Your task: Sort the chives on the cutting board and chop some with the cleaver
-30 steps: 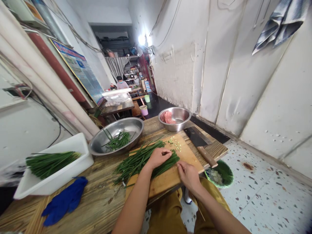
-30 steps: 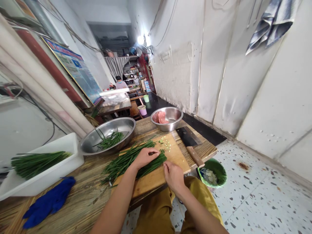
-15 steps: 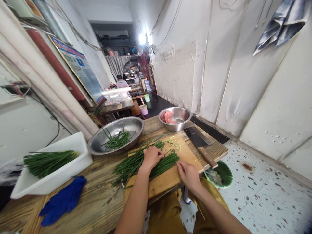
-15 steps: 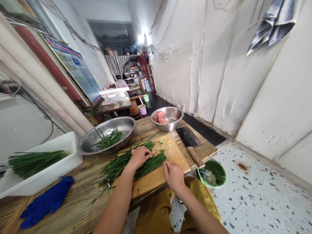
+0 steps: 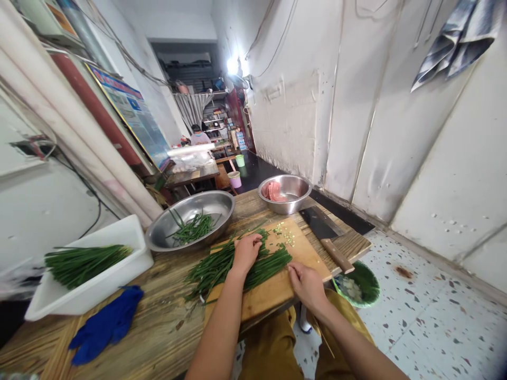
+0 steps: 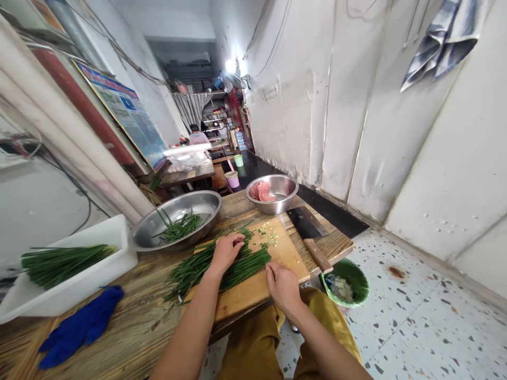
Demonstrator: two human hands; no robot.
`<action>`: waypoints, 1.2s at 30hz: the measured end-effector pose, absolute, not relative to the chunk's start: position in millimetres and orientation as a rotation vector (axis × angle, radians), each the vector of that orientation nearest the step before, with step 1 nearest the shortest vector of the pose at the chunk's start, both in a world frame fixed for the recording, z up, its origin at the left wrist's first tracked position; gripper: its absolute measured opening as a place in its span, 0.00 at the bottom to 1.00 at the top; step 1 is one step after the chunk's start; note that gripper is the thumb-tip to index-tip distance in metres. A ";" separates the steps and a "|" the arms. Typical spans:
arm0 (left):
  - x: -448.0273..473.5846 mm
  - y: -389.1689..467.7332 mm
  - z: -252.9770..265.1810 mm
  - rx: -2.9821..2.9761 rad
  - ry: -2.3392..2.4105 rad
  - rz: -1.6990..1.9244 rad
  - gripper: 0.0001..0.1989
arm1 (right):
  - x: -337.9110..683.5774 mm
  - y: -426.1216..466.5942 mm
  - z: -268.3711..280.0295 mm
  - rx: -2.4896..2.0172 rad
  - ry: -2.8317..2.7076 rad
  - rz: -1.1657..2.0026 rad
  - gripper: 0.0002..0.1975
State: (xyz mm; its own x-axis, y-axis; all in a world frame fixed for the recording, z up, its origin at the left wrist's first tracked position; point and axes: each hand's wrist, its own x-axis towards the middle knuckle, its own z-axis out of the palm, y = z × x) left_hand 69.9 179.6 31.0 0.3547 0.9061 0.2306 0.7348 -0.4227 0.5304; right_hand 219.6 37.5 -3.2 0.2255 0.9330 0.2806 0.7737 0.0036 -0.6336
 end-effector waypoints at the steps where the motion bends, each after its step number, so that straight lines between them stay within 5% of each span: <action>1: 69.1 179.8 30.8 2.314 1.424 0.755 0.09 | 219.6 37.6 -3.4 -1.797 -1.580 0.290 0.15; 8: 66.8 177.3 31.3 2.490 1.278 0.678 0.15 | 220.4 38.2 -6.6 -1.782 -1.575 0.297 0.15; 22: 62.4 173.5 35.9 2.461 1.440 0.328 0.04 | 220.6 39.7 -8.0 -1.790 -1.572 0.304 0.15; 36: 64.0 176.1 34.0 2.259 1.438 0.512 0.06 | 220.0 37.8 -7.3 -1.792 -1.572 0.296 0.15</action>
